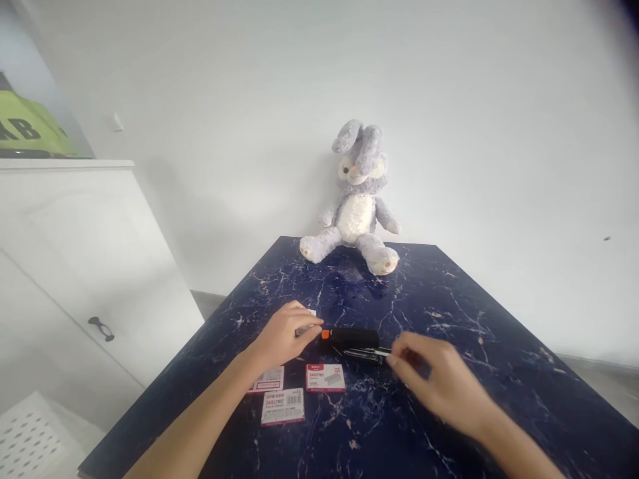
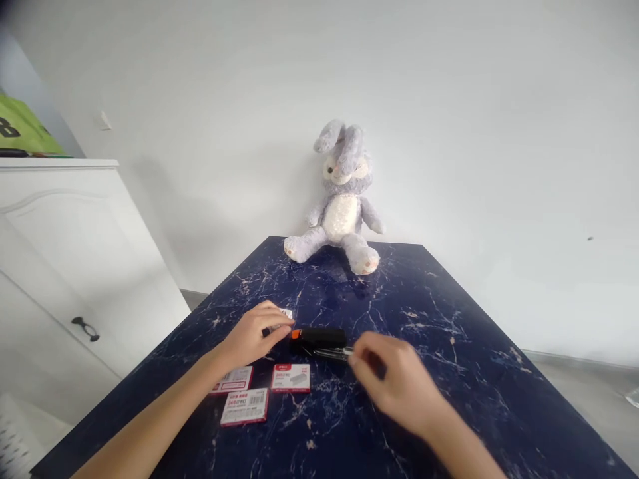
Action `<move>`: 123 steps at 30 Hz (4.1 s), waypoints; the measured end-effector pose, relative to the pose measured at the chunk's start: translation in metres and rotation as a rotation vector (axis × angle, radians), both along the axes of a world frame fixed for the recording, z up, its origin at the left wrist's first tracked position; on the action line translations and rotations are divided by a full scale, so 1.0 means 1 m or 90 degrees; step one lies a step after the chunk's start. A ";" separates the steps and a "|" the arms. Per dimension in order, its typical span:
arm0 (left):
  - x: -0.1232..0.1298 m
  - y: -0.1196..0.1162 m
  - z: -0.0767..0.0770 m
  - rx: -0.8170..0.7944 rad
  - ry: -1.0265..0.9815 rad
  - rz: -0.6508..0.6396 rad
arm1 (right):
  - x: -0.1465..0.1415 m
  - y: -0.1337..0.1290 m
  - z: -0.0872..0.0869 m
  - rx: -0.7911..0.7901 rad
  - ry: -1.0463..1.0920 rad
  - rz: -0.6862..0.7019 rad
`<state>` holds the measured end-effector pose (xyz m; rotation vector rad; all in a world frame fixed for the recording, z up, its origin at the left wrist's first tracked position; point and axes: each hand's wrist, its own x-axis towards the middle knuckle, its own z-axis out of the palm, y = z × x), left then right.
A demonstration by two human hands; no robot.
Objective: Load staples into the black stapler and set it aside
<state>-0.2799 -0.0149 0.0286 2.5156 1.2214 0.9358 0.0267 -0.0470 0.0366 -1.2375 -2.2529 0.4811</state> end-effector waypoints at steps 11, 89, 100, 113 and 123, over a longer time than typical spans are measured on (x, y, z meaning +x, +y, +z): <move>0.006 0.004 -0.004 0.040 -0.025 0.017 | -0.089 -0.043 -0.021 0.114 -0.092 0.220; 0.052 -0.042 0.000 -0.602 -0.598 -0.019 | -0.042 -0.016 0.001 -0.073 0.569 -0.281; 0.055 -0.044 -0.004 -0.575 -0.643 -0.034 | -0.037 -0.018 0.004 -0.069 0.399 -0.180; 0.053 -0.047 -0.001 -0.498 -0.542 -0.056 | -0.036 -0.021 0.005 0.041 0.211 -0.085; 0.052 -0.050 0.004 -0.540 -0.483 -0.130 | -0.039 -0.017 0.004 -0.183 0.367 -0.043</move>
